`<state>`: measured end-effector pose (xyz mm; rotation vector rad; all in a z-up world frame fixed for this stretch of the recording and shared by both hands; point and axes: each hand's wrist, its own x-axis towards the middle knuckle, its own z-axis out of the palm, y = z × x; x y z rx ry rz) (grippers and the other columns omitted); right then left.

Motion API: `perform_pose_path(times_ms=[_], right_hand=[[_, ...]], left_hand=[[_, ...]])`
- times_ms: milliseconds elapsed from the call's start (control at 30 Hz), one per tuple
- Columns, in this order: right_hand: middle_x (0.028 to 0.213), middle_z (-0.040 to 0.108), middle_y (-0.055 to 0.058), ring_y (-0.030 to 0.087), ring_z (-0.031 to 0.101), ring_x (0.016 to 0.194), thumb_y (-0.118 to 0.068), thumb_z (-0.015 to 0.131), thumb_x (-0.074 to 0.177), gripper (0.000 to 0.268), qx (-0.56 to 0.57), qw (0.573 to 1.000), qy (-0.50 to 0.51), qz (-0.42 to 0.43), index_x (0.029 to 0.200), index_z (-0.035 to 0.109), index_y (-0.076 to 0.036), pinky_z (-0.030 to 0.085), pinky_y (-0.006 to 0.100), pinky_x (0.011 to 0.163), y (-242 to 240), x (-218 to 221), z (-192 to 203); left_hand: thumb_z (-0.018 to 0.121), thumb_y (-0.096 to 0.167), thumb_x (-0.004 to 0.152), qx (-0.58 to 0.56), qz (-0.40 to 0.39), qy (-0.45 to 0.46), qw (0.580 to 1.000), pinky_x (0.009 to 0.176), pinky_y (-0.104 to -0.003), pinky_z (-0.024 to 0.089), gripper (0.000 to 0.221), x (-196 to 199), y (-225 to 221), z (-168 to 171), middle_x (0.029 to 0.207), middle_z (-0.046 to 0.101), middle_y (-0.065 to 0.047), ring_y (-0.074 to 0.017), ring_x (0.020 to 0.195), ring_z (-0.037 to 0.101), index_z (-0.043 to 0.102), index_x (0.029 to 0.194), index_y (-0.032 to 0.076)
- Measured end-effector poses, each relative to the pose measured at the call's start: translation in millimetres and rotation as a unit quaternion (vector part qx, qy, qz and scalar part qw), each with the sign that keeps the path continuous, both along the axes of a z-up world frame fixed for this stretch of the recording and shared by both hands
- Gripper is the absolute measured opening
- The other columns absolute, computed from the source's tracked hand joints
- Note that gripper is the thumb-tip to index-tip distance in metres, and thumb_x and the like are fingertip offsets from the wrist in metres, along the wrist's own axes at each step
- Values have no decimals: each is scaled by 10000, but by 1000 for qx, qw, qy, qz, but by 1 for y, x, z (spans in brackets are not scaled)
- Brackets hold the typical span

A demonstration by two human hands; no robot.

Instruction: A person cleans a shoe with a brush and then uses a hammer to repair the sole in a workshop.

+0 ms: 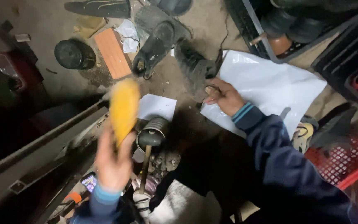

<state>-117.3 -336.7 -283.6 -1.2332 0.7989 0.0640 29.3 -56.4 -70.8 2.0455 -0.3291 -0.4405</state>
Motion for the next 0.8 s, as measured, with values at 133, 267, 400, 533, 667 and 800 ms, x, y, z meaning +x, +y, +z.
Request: perform_pose_path(times_ms=[133, 267, 400, 533, 667, 800], right_hand=[[1520, 331, 394, 472, 722, 962, -177, 579, 1074, 592, 120, 989, 45, -80, 1518, 320, 118, 661, 575, 837, 29, 0, -18], [1404, 553, 269, 408, 706, 1063, -89, 747, 849, 705, -48, 987, 151, 34, 1500, 485, -20, 651, 466, 889, 45, -17, -34], [1220, 592, 321, 389, 751, 840, -199, 710, 999, 538, 76, 988, 85, -100, 1427, 509, 57, 685, 494, 754, 32, -18, -48], [1248, 576, 380, 395, 731, 911, -187, 781, 941, 595, 84, 988, 90, -89, 1412, 529, 76, 671, 477, 759, 48, -19, -42], [1370, 496, 429, 367, 698, 1034, -178, 858, 875, 692, 48, 992, 86, -79, 1412, 521, 99, 653, 441, 789, 32, -11, -35], [1428, 491, 325, 492, 585, 1236, -286, 849, 883, 709, -53, 993, 98, -41, 1410, 534, 68, 538, 536, 1006, 44, -26, -43]], left_hand=[[719, 441, 920, 156, -214, -114, 958, 613, -564, 567, 489, -30, -40, -79, 735, 745, -223, -424, 726, 746, 679, 1339, 193], [682, 450, 920, 242, -238, -125, 932, 672, -542, 583, 388, -25, -58, -174, 754, 744, -187, -401, 766, 747, 723, 1204, 188], [584, 365, 925, 304, -240, -174, 905, 687, -564, 547, 326, -5, -92, -158, 733, 718, -194, -429, 779, 713, 790, 885, 116], [533, 383, 975, 294, -198, -166, 920, 692, -606, 516, 385, -82, -72, -471, 800, 724, -223, -465, 795, 703, 781, 934, 92], [523, 558, 1044, 336, -138, -168, 916, 811, -587, 560, 495, 38, -58, -246, 975, 768, -174, -427, 893, 739, 767, 1184, 152], [553, 512, 1034, 275, -137, -159, 938, 840, -543, 570, 393, 32, -47, -242, 1050, 763, -140, -385, 971, 723, 728, 1257, 239]])
